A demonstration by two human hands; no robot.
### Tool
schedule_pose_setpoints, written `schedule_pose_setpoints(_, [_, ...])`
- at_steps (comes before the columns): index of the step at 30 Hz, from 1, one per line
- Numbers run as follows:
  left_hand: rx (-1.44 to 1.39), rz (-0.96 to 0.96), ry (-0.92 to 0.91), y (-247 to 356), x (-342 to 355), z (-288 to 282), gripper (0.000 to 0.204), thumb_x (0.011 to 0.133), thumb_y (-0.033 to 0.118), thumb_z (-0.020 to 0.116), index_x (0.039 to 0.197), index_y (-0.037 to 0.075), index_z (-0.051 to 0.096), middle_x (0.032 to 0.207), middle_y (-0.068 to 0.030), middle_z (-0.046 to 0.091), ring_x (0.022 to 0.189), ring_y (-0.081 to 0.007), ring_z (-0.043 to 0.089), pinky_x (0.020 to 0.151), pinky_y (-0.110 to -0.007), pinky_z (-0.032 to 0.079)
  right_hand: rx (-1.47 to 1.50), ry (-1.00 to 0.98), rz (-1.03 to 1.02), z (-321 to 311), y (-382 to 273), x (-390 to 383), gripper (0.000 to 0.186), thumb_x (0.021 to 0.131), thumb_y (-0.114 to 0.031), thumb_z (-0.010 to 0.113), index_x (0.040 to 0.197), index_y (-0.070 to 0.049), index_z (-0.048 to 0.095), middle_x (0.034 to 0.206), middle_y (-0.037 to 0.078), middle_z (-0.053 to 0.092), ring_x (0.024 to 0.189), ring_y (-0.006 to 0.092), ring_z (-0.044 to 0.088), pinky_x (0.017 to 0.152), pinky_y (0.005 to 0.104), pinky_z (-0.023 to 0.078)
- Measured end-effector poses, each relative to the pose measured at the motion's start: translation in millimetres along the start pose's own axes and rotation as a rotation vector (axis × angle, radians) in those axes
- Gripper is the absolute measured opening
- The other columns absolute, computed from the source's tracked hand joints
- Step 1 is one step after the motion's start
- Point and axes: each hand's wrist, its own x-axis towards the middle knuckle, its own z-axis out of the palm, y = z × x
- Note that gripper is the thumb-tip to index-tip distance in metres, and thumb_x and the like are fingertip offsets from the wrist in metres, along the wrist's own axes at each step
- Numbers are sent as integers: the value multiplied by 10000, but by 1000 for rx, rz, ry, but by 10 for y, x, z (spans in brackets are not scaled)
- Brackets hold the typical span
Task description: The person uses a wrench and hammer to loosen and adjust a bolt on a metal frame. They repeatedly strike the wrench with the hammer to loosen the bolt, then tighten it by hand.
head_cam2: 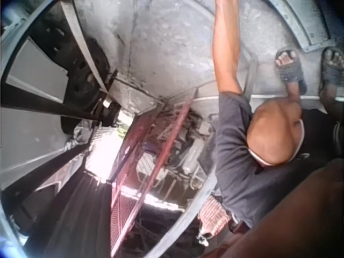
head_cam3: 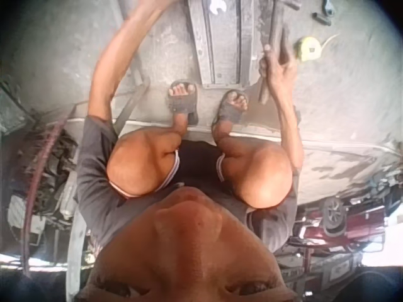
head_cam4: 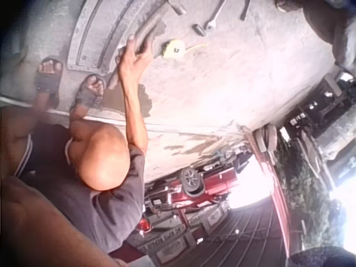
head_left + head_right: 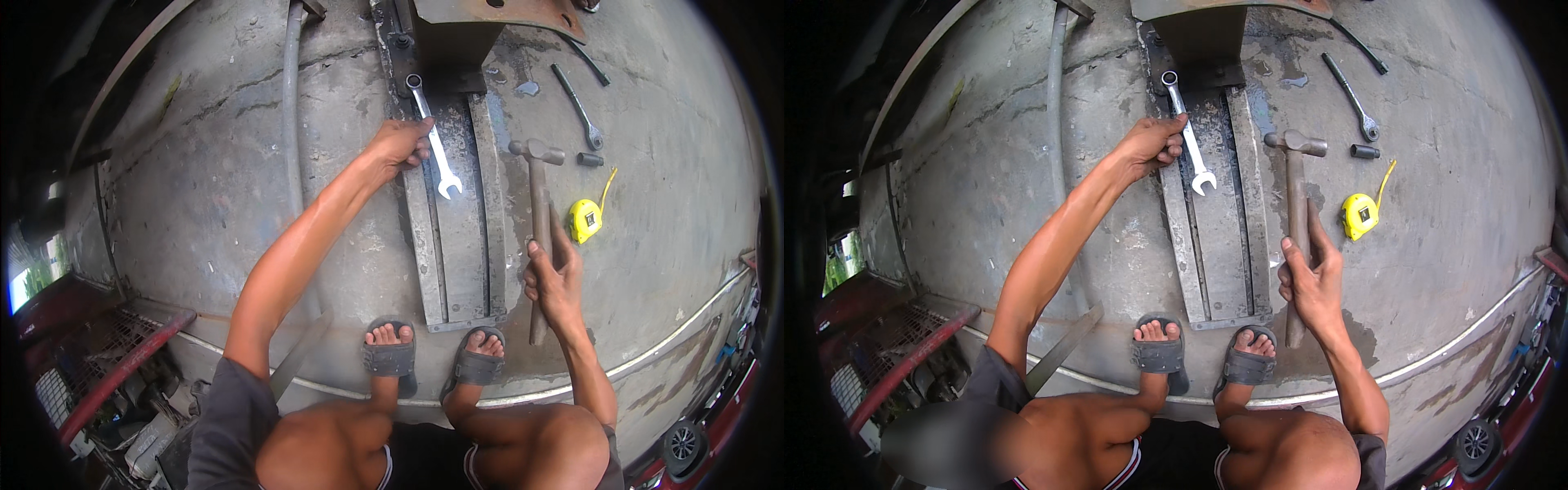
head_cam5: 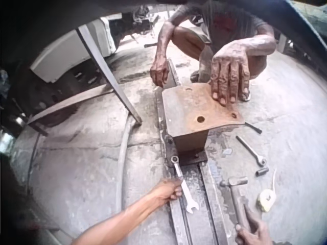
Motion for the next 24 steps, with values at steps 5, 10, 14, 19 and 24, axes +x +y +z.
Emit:
schedule_pose_setpoints(5, [48,-28,-7,-64,-76,46,269,1010,303,613,841,99,565,646,39,472,560,-80,489,415,-191,308,-172,-17,33,-401,-636,-413,658,965,-157,629,1531,-19,323,766,21,544,496,66,450,423,245,373])
schedule_pose_setpoints(10, [104,-211,34,106,46,83,247,1005,317,615,927,89,561,739,-2,566,580,-99,543,407,-194,326,-688,-301,148,-577,-1359,-650,558,938,-154,659,1429,26,465,720,105,597,505,109,538,461,304,431])
schedule_pose_setpoints(14, [118,-369,-21,290,120,-190,238,1020,327,580,975,96,545,773,-26,593,595,-126,581,397,-202,338,-965,-416,-156,-717,-1649,-952,519,900,-166,695,1354,36,542,804,227,662,637,222,634,634,378,486])
schedule_pose_setpoints(19, [253,-480,-78,338,427,112,291,1032,384,539,940,108,554,765,-9,581,645,-144,591,478,-220,446,-895,-222,8,-763,-1753,-1308,540,890,-185,706,1355,37,543,901,258,688,701,261,644,685,392,497])
schedule_pose_setpoints(24, [271,-522,48,311,308,-165,293,1020,402,554,944,120,564,781,-18,597,693,-190,633,562,-302,533,-704,-396,121,-565,-1483,-927,582,895,-190,693,1392,43,500,784,200,647,613,208,604,626,379,496])
